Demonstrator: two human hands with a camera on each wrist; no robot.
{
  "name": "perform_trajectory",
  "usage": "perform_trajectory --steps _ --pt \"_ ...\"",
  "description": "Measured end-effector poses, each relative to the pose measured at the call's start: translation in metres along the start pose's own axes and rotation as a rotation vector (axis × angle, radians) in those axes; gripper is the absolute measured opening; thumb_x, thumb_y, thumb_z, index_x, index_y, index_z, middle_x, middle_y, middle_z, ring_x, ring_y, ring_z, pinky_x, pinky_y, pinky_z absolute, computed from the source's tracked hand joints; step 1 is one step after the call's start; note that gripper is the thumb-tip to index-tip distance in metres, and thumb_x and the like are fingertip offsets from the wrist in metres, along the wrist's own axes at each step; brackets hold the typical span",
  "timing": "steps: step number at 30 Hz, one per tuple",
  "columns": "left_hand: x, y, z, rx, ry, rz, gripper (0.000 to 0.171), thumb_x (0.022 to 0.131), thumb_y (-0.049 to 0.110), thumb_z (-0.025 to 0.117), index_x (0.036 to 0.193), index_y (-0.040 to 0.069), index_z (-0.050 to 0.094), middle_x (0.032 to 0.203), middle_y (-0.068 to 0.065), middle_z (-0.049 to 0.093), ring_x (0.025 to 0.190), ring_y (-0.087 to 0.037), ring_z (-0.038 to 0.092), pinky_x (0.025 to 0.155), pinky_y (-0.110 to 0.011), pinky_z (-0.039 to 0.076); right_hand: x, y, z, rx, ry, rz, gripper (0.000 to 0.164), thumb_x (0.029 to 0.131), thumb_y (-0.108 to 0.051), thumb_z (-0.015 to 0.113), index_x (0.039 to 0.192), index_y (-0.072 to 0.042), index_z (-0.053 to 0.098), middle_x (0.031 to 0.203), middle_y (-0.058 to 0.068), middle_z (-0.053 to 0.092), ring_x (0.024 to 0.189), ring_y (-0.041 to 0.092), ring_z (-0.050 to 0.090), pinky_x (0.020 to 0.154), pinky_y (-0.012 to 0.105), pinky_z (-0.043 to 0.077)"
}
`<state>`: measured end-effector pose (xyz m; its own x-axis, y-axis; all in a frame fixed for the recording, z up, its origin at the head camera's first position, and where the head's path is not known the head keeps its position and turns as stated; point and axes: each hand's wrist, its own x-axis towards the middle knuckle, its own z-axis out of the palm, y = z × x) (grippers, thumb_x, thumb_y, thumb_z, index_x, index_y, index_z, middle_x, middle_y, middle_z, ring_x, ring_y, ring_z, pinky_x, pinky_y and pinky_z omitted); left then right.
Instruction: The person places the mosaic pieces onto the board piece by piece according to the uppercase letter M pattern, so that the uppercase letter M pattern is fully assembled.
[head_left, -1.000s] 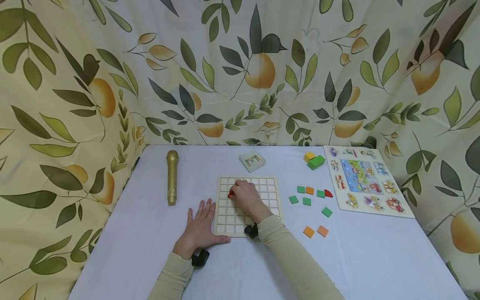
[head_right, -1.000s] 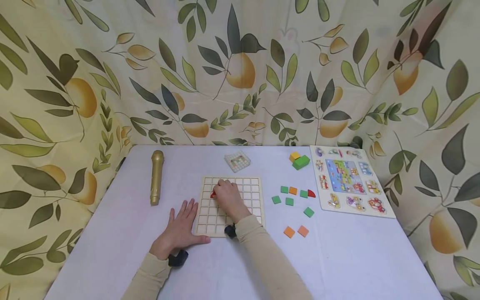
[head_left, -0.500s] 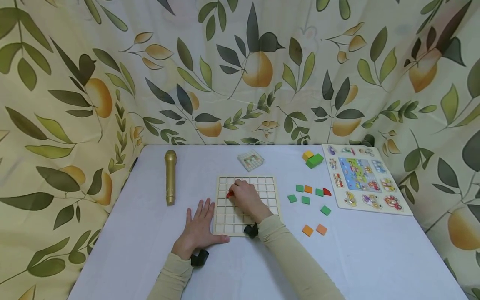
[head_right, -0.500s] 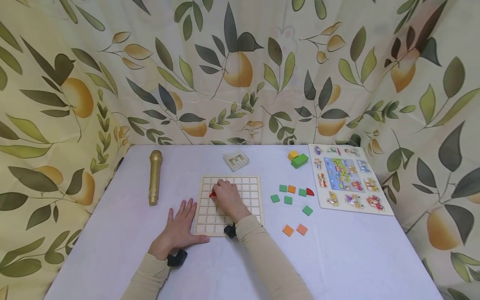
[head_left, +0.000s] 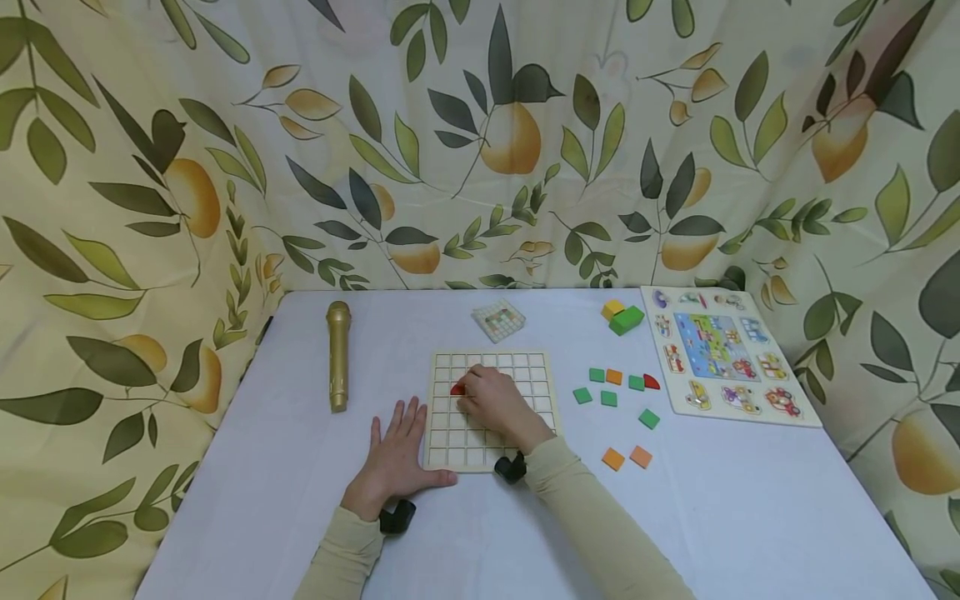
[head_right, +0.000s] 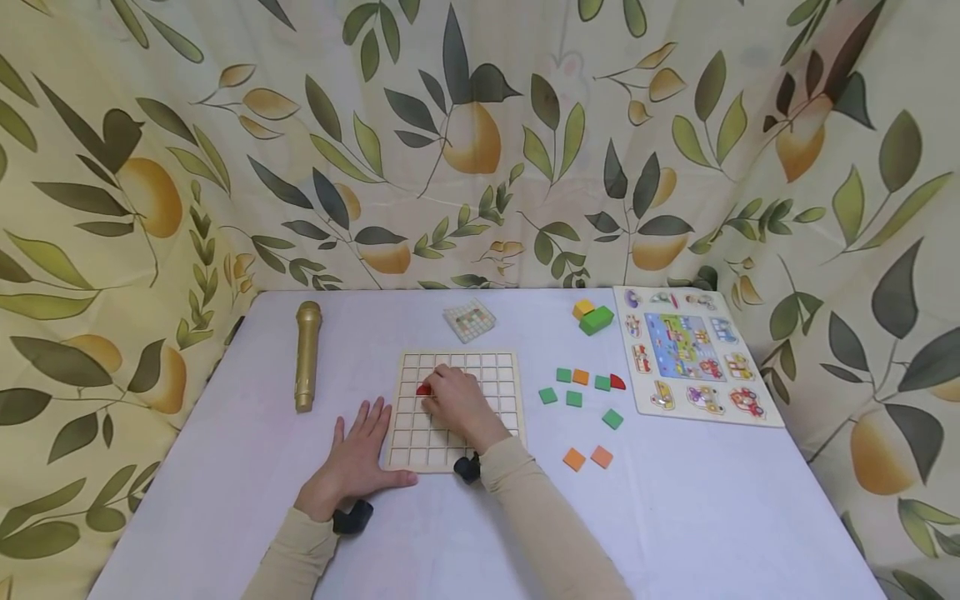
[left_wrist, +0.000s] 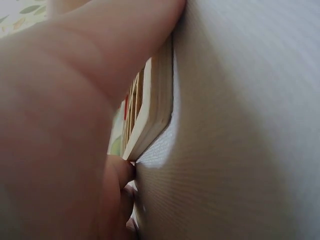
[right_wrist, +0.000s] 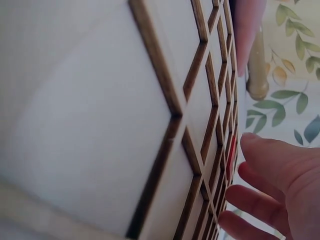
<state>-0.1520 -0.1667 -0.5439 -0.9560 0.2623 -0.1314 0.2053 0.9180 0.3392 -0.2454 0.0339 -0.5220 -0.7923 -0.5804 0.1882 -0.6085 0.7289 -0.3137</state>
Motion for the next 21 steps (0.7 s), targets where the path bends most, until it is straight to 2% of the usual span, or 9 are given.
perform_trajectory --steps 13,21 --pt "-0.001 0.001 -0.001 -0.013 0.000 -0.004 0.127 0.067 0.084 0.060 0.155 0.003 0.019 0.162 -0.013 0.007 0.147 -0.032 -0.001 0.110 -0.062 -0.002 -0.014 0.001 -0.007 0.069 -0.049 -0.005 0.033 0.089 -0.028 0.072 0.114 -0.006 0.069 0.119 0.006 0.063 0.116 0.024 0.054 0.097 0.041 0.044" --pt "-0.001 0.003 -0.002 -0.019 -0.012 -0.013 0.128 0.066 0.085 0.060 0.156 0.004 0.017 0.162 -0.012 0.005 0.147 -0.031 -0.003 0.110 -0.061 -0.004 -0.024 0.003 -0.018 0.125 -0.100 0.014 0.041 0.091 -0.033 0.070 0.121 -0.006 0.066 0.129 0.009 0.060 0.134 0.036 0.040 0.107 0.050 0.032"
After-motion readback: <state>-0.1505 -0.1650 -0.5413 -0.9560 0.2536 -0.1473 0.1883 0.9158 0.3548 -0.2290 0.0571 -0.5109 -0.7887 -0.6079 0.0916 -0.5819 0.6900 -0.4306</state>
